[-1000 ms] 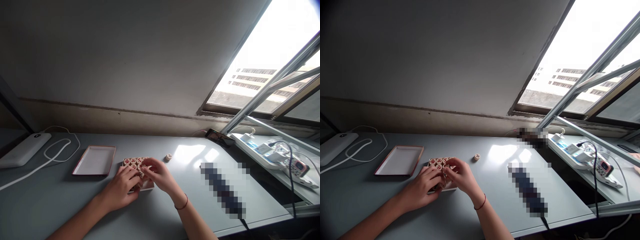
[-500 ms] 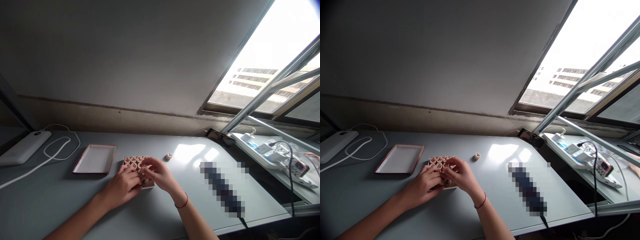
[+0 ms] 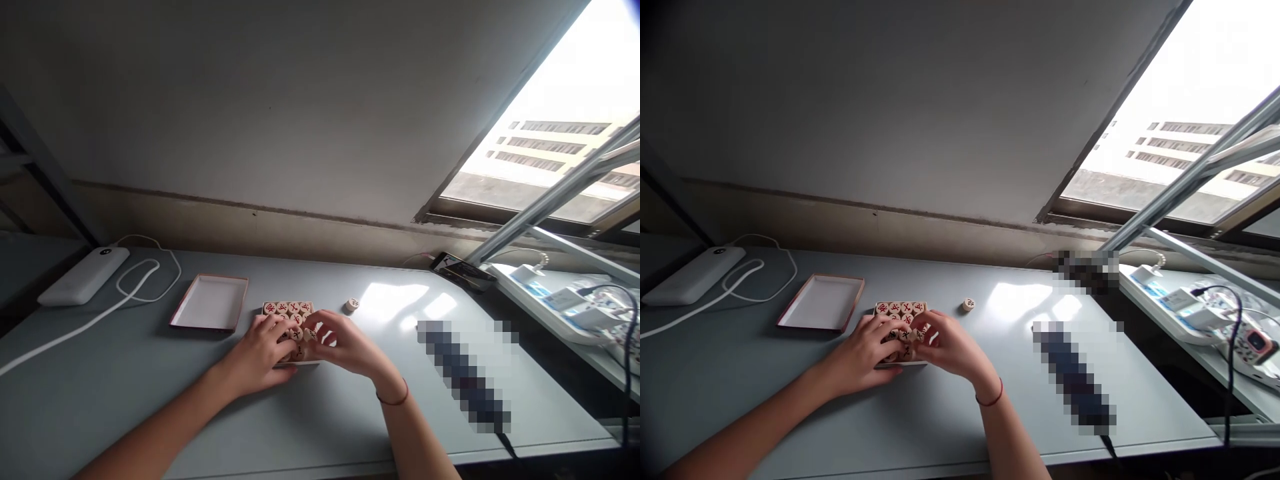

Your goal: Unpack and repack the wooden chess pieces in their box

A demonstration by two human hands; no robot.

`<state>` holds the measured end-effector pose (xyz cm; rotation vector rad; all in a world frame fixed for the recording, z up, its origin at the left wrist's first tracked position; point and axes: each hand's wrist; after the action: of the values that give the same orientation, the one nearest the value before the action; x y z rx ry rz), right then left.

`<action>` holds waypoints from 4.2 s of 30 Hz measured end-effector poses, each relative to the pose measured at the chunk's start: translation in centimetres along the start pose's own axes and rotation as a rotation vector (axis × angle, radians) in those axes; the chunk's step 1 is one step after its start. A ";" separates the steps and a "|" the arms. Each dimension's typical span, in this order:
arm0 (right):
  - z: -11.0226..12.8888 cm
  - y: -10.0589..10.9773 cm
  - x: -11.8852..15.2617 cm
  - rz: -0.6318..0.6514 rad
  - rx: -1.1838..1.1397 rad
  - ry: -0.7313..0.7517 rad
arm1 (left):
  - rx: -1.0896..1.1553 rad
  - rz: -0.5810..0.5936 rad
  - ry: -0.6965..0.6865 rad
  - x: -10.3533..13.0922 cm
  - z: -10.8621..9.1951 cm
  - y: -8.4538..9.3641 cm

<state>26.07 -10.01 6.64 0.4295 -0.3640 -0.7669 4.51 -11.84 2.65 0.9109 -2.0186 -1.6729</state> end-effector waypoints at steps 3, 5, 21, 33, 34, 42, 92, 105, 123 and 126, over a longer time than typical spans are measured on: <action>-0.2 -0.1 0.2 0.046 0.089 -0.033 | -0.020 -0.013 0.039 0.0 0.3 0.2; -0.3 -0.4 0.0 0.055 0.154 -0.053 | -0.033 -0.034 0.058 0.1 0.5 0.3; -0.7 -0.5 -0.6 -0.021 0.249 0.032 | -0.016 -0.051 0.051 0.0 0.2 0.0; -8.1 3.5 -1.1 -0.408 0.613 -0.489 | -0.141 -0.005 -0.033 -1.6 -1.5 -1.8; -8.2 3.5 -1.2 -0.403 0.600 -0.486 | -0.145 -0.010 -0.037 -1.6 -1.5 -1.8; -2.9 3.2 0.6 -0.150 0.145 -0.118 | -0.055 -0.058 -0.030 -1.2 -1.1 -1.3; -0.6 0.6 0.3 -0.159 0.246 0.026 | -0.034 -0.028 0.704 1.3 6.4 3.3; -0.6 -0.8 -1.0 -0.257 -0.438 0.162 | 1.666 -0.406 0.394 -0.3 1.9 4.1; -0.7 -0.8 -1.6 -0.194 -0.179 -0.331 | 0.603 0.038 0.776 -0.2 3.0 2.0; -0.3 -0.4 -1.0 -0.062 -0.150 -0.353 | 0.615 0.137 0.787 0.0 2.8 3.0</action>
<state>25.35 -9.43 6.01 0.1634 -0.6201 -0.9260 2.01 -9.53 4.86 1.3141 -1.9302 -0.4469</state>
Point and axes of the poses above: each hand's wrist, its own x-axis away from the middle knuckle, its own y-axis out of the back of the hand, z = x × y, and after that the axes turned 12 degrees about z, right-handed
